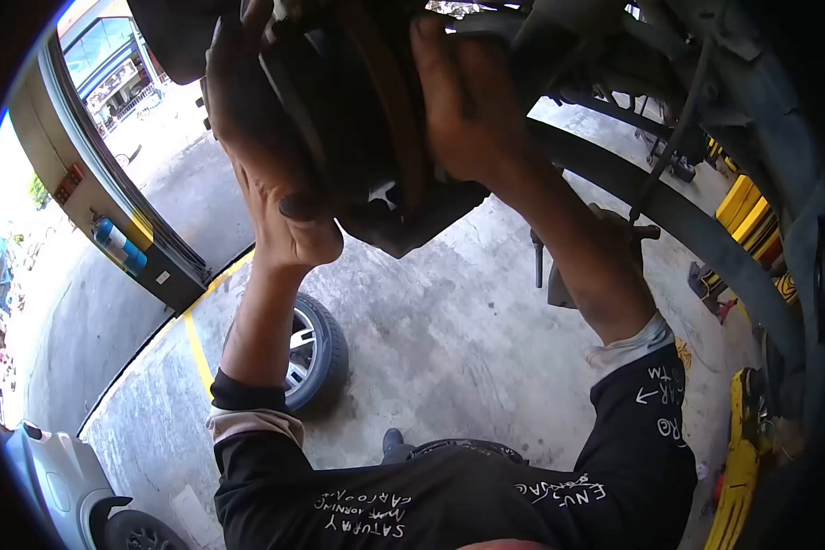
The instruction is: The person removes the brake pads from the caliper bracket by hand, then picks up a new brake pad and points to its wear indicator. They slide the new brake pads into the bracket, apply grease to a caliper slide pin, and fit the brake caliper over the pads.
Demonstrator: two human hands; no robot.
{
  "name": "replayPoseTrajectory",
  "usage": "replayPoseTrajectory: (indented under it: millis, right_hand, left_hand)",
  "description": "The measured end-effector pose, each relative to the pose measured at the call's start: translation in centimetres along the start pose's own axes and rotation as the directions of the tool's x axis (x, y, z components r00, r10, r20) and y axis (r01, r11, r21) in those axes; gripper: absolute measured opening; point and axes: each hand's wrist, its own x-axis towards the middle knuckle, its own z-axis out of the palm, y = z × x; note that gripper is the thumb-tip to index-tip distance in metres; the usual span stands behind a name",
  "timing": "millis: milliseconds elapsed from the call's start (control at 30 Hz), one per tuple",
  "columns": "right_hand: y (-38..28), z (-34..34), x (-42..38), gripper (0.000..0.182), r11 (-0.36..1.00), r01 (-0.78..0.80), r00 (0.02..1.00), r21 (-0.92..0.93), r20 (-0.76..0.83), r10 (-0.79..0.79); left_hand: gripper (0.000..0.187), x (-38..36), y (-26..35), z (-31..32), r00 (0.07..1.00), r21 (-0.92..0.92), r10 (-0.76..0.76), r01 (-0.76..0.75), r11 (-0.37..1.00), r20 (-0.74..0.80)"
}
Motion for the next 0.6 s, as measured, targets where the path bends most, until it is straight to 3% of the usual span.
replayPoseTrajectory:
  millis: [100,167,300,367,400,467,600]
  right_hand:
    - [-0.3,0.0,-0.3,0.06,0.999,0.038,0.998,0.03,-0.05,-0.037]
    - [-0.7,-0.2,-0.2,0.059,0.986,0.14,0.981,-0.085,-0.121,-0.15]
    - [0.1,0.4,0.1,0.057,0.97,0.227,0.959,-0.086,-0.156,-0.238]
    - [0.0,0.3,0.0,0.06,0.971,0.229,0.957,-0.075,-0.165,-0.238]
    - [-0.5,-0.3,0.0,0.06,0.973,0.219,0.96,-0.079,-0.16,-0.229]
    - [-1.9,-1.3,-0.3,0.04,0.991,-0.073,0.995,-0.115,0.059,0.081]
    - [-1.9,-0.4,0.0,0.055,0.986,-0.152,0.987,-0.064,0.041,0.155]
  left_hand:
    - [0.106,0.3,-0.4,0.3,1.0,0.038,0.019,-0.02,0.999,0.016]
    - [0.105,0.5,-1.8,1.2,0.977,-0.036,0.182,-0.187,0.982,-0.113]
    - [0.104,1.8,-1.6,1.3,0.965,-0.055,0.242,-0.249,0.967,-0.104]
    - [0.103,1.8,-1.7,2.0,0.954,-0.222,0.255,-0.285,0.932,-0.155]
    - [0.103,1.7,-1.8,2.3,0.957,-0.229,0.245,-0.276,0.934,-0.154]
    - [0.102,1.3,-2.0,2.0,0.957,-0.144,0.259,-0.277,0.95,-0.131]
    - [0.103,1.0,-1.8,0.9,0.95,-0.001,0.289,-0.291,0.957,-0.115]
